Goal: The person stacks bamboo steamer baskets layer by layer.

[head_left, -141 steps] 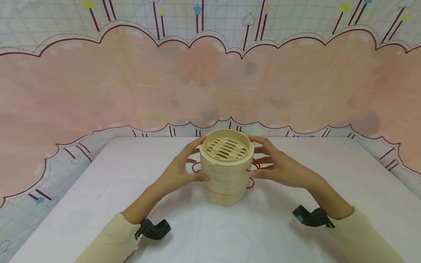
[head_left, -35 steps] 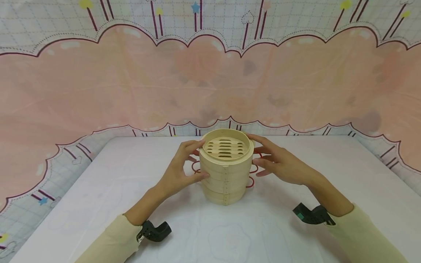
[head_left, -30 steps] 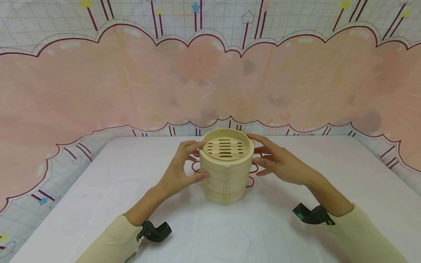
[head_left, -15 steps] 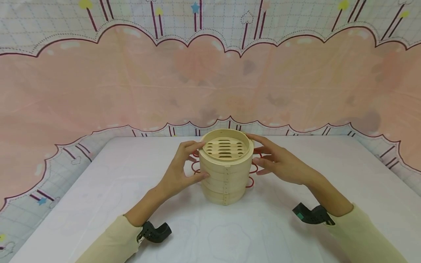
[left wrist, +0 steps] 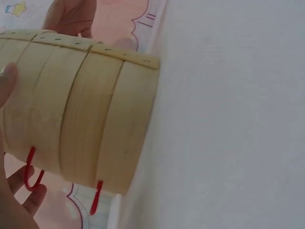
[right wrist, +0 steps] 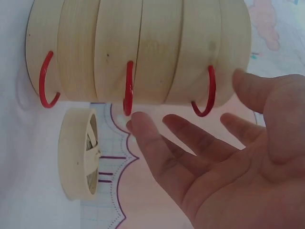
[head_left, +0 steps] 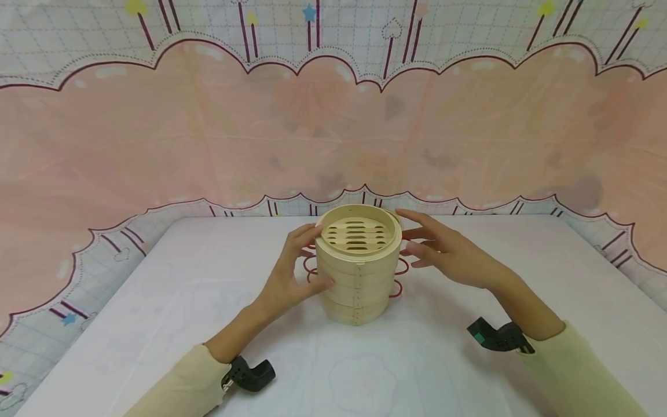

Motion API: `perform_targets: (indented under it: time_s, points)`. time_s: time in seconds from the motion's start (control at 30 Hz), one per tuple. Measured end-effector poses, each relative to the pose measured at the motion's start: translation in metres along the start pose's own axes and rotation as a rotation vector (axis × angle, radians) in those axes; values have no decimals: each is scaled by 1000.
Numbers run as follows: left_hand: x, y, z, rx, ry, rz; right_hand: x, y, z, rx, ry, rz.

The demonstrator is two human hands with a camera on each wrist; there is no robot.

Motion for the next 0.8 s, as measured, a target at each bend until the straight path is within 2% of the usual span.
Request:
perform_targets:
  time_s: [0.13,0.27,0.37,0.47,0.53,0.7,0.8]
  points:
    - [4,-4,4,-48,36,32,-8,4,-2,-15,66,0]
    - [7,-27,12,-81,68,83,-14,13,-5,-17,156,-32]
    - [8,-42,16,-80,83,127,-16,23,-9,-14,209,-83]
    - [9,-41,16,-88,100,170,-16,36,-13,15,255,-136]
    - [9,-33,15,-90,107,185,-15,45,-15,43,282,-156]
    - [9,-12,12,-90,110,196,-8,69,-24,100,318,-145]
    - [8,-9,11,-87,110,184,-4,82,-31,125,320,-161]
Point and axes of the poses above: each hand's wrist, its own z-axis away from the middle knuckle, its own x-axis out of the palm, y = z × x, the point moved 5 cm from there along -z, towards the middle knuckle, and after that the axes turned 9 degrees about z, right-handed, at the moved point
